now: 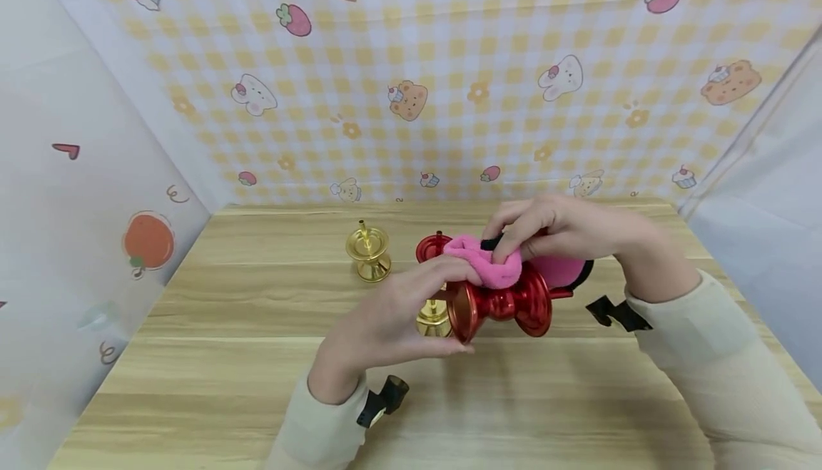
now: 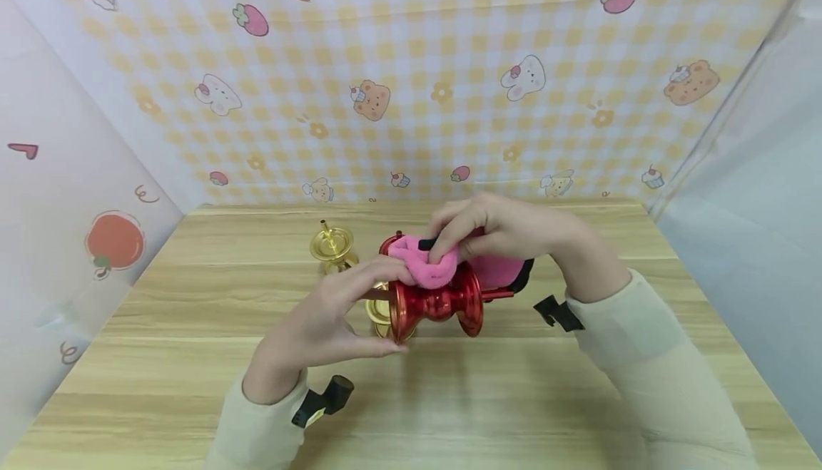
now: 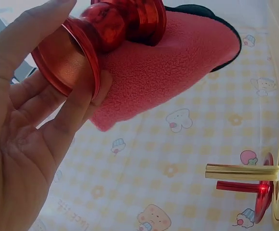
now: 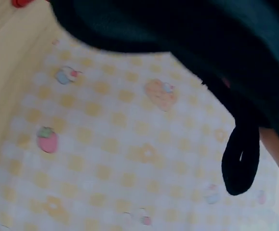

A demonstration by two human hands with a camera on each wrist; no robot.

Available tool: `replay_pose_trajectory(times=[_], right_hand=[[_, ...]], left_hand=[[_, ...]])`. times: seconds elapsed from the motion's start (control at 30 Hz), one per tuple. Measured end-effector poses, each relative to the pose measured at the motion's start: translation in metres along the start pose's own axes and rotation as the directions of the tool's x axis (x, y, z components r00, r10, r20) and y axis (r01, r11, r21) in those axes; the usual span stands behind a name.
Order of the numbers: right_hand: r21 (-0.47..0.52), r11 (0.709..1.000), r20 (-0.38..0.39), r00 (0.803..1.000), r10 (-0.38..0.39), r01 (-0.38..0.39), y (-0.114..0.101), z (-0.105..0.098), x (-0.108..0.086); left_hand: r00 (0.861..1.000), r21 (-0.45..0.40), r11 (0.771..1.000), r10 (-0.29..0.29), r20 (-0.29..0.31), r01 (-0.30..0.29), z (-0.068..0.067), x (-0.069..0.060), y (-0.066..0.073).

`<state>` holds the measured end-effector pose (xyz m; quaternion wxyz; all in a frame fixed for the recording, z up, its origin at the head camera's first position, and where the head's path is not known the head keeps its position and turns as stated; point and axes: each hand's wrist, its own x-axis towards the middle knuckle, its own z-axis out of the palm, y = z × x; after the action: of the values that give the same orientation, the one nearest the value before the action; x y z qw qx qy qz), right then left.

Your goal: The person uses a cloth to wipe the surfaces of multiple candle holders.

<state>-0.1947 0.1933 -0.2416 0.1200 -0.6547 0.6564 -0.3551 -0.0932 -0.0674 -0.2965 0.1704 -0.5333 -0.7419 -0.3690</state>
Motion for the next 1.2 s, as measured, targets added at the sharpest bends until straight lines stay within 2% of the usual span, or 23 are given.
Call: replay_pose_trajectory(times=[0.1,0.3,0.43,0.5,0.6,0.7,0.77,0.83,0.97,1.03,1.1,1.2], right_hand=[[0.114,0.993,-0.012,0.999,0.03,-0.028,0.011,0.002,-0.003],[0.31,0.946,-0.002,0.995,0.096,-0.091,0.026,0.007,-0.008],[0.384,0.921,-0.023,0.996,0.085,-0.069,0.031,0.01,-0.01],[0.416,0.909,-0.043,0.997,0.059,-0.036,0.035,0.013,-0.011],[0.482,0.876,-0.078,0.996,0.047,-0.003,0.04,0.018,-0.012],[0.56,0.828,-0.116,0.991,0.071,0.006,0.046,0.027,-0.014],[0.589,0.808,-0.149,0.984,0.096,0.01,0.049,0.033,-0.016],[0.588,0.808,-0.184,0.979,0.088,0.038,0.052,0.038,-0.019],[0.536,0.836,-0.262,0.964,0.032,0.119,0.054,0.046,-0.022],[0.527,0.837,-0.29,0.957,0.016,0.146,0.054,0.048,-0.022],[0.527,0.834,-0.302,0.953,0.001,0.166,0.054,0.05,-0.021],[0.535,0.829,-0.285,0.958,-0.008,0.166,0.052,0.048,-0.022]], left_hand=[[1.0,0.05,0.999,0.013,0.0,-0.013,0.001,0.0,0.0],[1.0,0.124,0.992,0.021,0.011,-0.023,0.002,0.002,0.0],[0.999,0.154,0.987,0.036,-0.001,-0.035,0.002,0.003,0.0],[0.999,0.156,0.987,0.05,-0.013,-0.047,0.001,0.003,0.0],[0.997,0.153,0.986,0.073,-0.041,-0.066,0.001,0.004,-0.001],[0.994,0.147,0.986,0.09,-0.07,-0.079,0.0,0.005,-0.001],[0.992,0.148,0.986,0.095,-0.081,-0.082,0.001,0.005,-0.002],[0.992,0.146,0.985,0.1,-0.082,-0.087,0.002,0.005,-0.002],[0.992,0.148,0.985,0.1,-0.08,-0.087,0.004,0.006,-0.001],[0.992,0.148,0.986,0.095,-0.085,-0.082,0.005,0.006,-0.001],[0.992,0.139,0.987,0.092,-0.085,-0.08,0.005,0.005,-0.001],[0.994,0.109,0.99,0.092,-0.065,-0.085,0.006,0.005,-0.002]])
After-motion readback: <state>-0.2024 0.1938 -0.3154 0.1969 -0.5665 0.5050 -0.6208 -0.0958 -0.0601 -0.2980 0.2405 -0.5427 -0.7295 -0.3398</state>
